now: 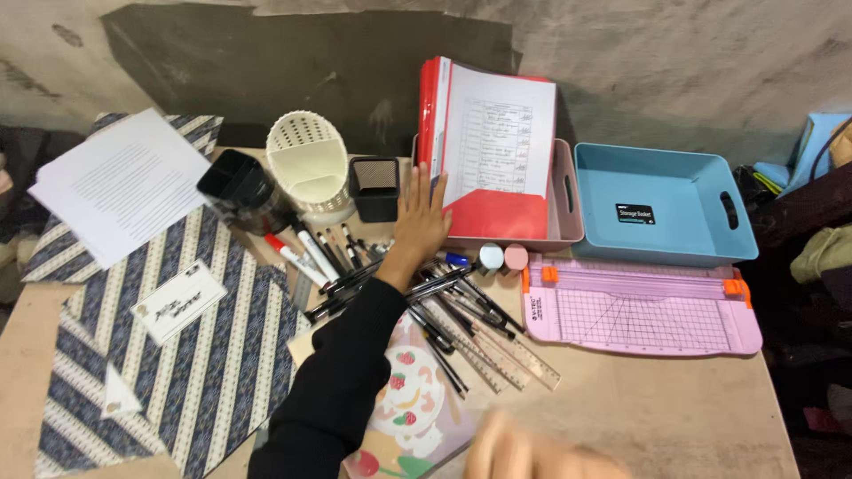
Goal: The person organizes several documents and a certificate into red and patterned folders, flipping through pages and aligning them by hand.
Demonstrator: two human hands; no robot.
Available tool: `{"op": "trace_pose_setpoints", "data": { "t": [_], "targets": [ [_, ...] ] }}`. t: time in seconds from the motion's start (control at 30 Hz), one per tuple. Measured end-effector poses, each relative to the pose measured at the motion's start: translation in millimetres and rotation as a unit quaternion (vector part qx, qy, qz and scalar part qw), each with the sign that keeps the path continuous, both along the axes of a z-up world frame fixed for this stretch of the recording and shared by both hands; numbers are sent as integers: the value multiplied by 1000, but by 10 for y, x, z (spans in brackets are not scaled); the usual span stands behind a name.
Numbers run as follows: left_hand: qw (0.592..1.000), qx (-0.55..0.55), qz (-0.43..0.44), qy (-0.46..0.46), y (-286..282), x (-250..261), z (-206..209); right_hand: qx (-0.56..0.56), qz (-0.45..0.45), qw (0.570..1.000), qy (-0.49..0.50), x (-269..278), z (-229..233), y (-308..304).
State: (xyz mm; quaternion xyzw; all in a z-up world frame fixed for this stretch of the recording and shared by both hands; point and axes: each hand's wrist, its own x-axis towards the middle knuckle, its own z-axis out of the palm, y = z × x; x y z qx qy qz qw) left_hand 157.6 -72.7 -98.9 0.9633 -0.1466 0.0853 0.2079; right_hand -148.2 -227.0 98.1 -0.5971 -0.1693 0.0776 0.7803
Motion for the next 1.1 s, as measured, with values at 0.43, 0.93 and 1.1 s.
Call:
{"op": "trace_pose_setpoints", "data": {
  "t": [0.43, 0.93, 1.1],
  "targets": [
    [953, -272, 30, -132, 544, -1394, 302, -116, 8, 992, 43, -583, -360, 318],
    [833, -212, 503, -82, 3118, -2864, -369, -76, 101, 992, -15, -421, -440, 1045],
    [819, -223, 527, -52, 3252, -2976, -587, 19, 150, 985, -84, -267, -65, 1298]
  ]
}}
